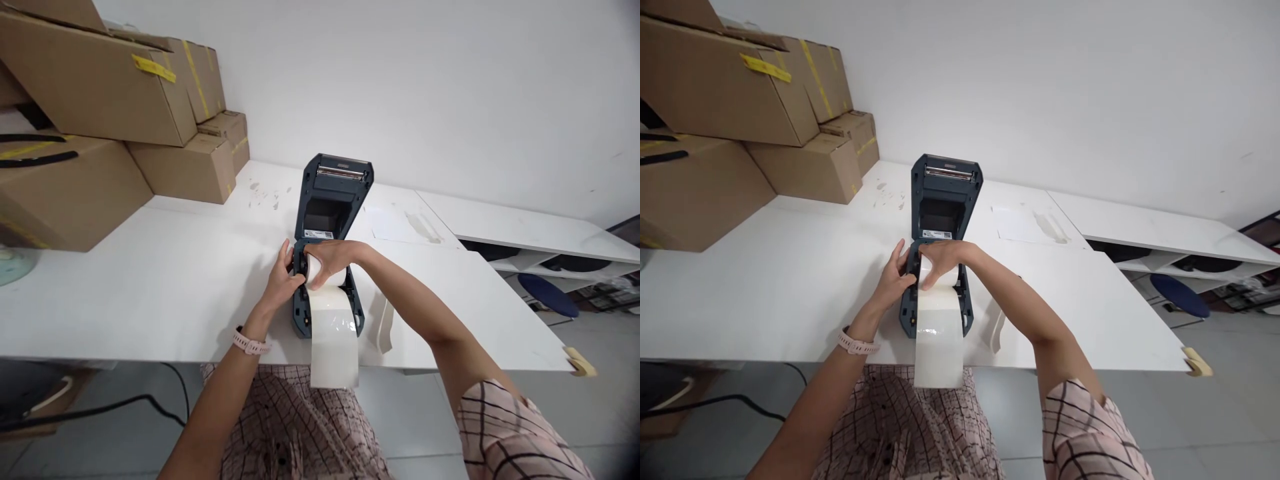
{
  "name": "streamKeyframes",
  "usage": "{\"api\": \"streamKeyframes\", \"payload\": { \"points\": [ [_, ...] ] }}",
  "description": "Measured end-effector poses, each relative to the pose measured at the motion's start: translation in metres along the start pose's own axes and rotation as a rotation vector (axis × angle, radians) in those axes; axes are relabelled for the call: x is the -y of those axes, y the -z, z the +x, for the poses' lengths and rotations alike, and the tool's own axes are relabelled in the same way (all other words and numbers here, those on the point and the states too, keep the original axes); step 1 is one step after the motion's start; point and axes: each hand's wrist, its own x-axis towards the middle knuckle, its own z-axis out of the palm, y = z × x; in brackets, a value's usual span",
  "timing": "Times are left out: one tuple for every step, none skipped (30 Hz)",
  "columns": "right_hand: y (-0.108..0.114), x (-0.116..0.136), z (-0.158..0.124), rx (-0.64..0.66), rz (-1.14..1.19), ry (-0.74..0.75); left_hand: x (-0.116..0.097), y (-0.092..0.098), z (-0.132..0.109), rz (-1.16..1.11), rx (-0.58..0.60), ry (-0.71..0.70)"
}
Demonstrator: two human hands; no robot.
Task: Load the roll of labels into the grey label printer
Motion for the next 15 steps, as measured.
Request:
{"api": "streamKeyframes", "payload": {
  "points": [
    [-0.006,-0.005,0.0,0.002,0.027,0.01,0.0,0.0,0.0,0.004,0.0,0.003],
    [-0.013,-0.008,-0.002,-0.011,0.045,0.02,0.0,0.0,0.0,0.007,-0.001,0.007],
    [-0.021,-0.01,-0.005,-0.049,0.047,0.029,0.0,0.0,0.0,0.008,-0.003,0.01],
    [-0.03,-0.011,-0.011,-0.111,0.033,0.037,0.0,0.0,0.0,0.005,-0.004,0.014],
    [-0.039,-0.009,-0.019,-0.195,0.01,0.048,-0.001,0.0,-0.001,0.001,-0.003,0.017],
    [-0.049,-0.005,-0.029,-0.286,-0.014,0.061,-0.001,-0.001,-0.001,-0.002,-0.002,0.016],
    [-0.059,0.001,-0.04,-0.37,-0.031,0.076,-0.002,-0.001,-0.001,-0.004,0.001,0.012],
    [-0.069,0.008,-0.052,-0.432,-0.04,0.095,-0.003,-0.002,-0.002,-0.002,0.003,0.005],
    [-0.079,0.015,-0.064,-0.468,-0.041,0.116,-0.003,-0.002,-0.002,0.005,0.002,-0.005],
    [-0.089,0.022,-0.076,-0.481,-0.036,0.138,-0.004,-0.003,-0.003,0.013,-0.001,-0.017],
    [-0.1,0.029,-0.085,-0.482,-0.031,0.158,-0.005,-0.004,-0.003,0.019,-0.004,-0.028],
    [-0.11,0.035,-0.093,-0.484,-0.029,0.173,-0.005,-0.004,-0.003,0.023,-0.004,-0.034],
    [-0.119,0.04,-0.098,-0.496,-0.03,0.179,-0.006,-0.004,-0.004,0.026,-0.003,-0.037],
    [-0.128,0.044,-0.101,-0.519,-0.032,0.173,-0.007,-0.004,-0.004,0.028,0.0,-0.037],
    [-0.135,0.047,-0.103,-0.549,-0.035,0.162,-0.008,-0.004,-0.004,0.03,0.004,-0.033]
  ]
}}
